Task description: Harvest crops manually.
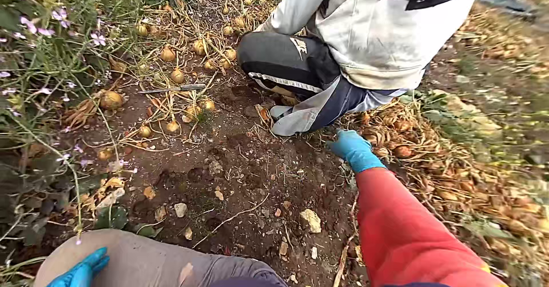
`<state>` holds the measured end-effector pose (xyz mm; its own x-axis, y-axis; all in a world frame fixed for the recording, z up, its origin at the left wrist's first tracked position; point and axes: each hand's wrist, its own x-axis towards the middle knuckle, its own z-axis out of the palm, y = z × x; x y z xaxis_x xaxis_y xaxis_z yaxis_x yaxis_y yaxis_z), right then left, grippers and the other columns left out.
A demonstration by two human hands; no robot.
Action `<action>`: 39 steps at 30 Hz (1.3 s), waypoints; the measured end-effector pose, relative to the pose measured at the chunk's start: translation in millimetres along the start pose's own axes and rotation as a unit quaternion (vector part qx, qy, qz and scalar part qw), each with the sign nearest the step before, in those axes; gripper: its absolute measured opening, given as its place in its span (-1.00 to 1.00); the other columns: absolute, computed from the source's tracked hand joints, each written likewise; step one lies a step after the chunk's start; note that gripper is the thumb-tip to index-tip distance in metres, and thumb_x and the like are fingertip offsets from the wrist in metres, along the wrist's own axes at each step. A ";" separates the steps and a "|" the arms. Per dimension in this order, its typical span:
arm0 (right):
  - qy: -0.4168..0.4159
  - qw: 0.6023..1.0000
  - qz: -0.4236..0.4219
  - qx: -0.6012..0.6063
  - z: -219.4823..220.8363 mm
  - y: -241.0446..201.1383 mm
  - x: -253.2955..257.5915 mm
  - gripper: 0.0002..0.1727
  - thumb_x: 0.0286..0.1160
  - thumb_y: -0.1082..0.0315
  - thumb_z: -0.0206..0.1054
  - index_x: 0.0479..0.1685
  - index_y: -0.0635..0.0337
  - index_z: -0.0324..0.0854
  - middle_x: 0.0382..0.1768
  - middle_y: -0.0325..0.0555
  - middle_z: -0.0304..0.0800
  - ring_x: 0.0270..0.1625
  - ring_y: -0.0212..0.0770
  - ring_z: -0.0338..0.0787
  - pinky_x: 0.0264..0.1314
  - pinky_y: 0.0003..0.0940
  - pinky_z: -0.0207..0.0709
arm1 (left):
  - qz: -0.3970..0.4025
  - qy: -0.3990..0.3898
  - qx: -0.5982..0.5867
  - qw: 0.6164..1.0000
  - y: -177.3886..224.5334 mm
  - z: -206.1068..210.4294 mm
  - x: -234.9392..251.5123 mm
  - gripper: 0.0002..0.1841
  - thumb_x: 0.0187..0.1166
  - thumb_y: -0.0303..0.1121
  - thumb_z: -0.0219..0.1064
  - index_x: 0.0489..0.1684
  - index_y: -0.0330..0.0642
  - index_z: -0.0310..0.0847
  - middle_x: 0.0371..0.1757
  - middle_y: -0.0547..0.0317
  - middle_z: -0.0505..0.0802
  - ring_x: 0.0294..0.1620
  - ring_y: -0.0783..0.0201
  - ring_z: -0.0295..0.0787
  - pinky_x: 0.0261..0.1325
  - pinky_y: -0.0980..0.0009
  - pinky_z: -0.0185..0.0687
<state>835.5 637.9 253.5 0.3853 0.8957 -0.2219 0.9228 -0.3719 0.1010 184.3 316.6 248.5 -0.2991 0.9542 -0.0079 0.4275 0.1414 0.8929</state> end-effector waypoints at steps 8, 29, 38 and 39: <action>-0.071 0.935 -0.274 0.216 88.2 -333.8 21.7 -0.54 0.76 -0.02 0.11 0.45 -0.12 0.71 0.41 0.05 0.75 0.50 0.12 0.68 0.51 0.35 0.50 | 0.102 -0.019 0.304 0.947 -30.4 15.8 44.4 -0.72 0.73 -0.14 0.25 0.07 0.08 0.91 0.10 0.19 0.96 0.43 0.11 0.76 0.58 0.02 0.47; 0.000 0.816 -0.129 0.563 122.5 -445.2 67.0 -0.39 0.90 0.02 -0.10 0.60 0.28 0.50 0.63 0.13 0.53 0.73 -0.10 0.44 0.82 -0.06 0.21 | 0.045 0.069 0.240 0.967 -75.2 30.7 72.9 -0.64 0.69 -0.01 0.15 -0.10 0.22 0.95 0.03 0.41 0.96 0.38 0.31 0.77 0.54 0.08 0.56; -0.027 0.813 -0.161 0.558 69.9 -413.0 20.5 -0.51 0.60 -0.04 0.37 0.21 0.21 0.58 0.00 0.04 0.81 0.04 -0.12 0.83 0.18 -0.01 0.73 | 0.050 0.063 0.237 0.968 -68.8 29.7 67.2 -0.63 0.68 0.00 0.15 -0.07 0.19 0.94 0.05 0.41 0.95 0.38 0.28 0.76 0.54 0.03 0.54; -0.054 0.828 -0.188 0.526 64.8 -420.9 23.6 -0.51 0.49 0.03 0.48 0.18 0.22 0.57 -0.04 0.07 0.81 0.00 -0.08 0.85 0.13 0.03 0.76 | 0.049 0.061 0.239 0.968 -68.3 29.3 67.3 -0.63 0.68 0.00 0.14 -0.07 0.19 0.94 0.06 0.39 0.95 0.38 0.27 0.76 0.54 0.02 0.54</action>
<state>456.7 799.8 142.9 0.0145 0.9904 -0.1371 0.4522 -0.1288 -0.8826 160.0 379.0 173.7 -0.3230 0.9350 0.1461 0.7966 0.1853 0.5754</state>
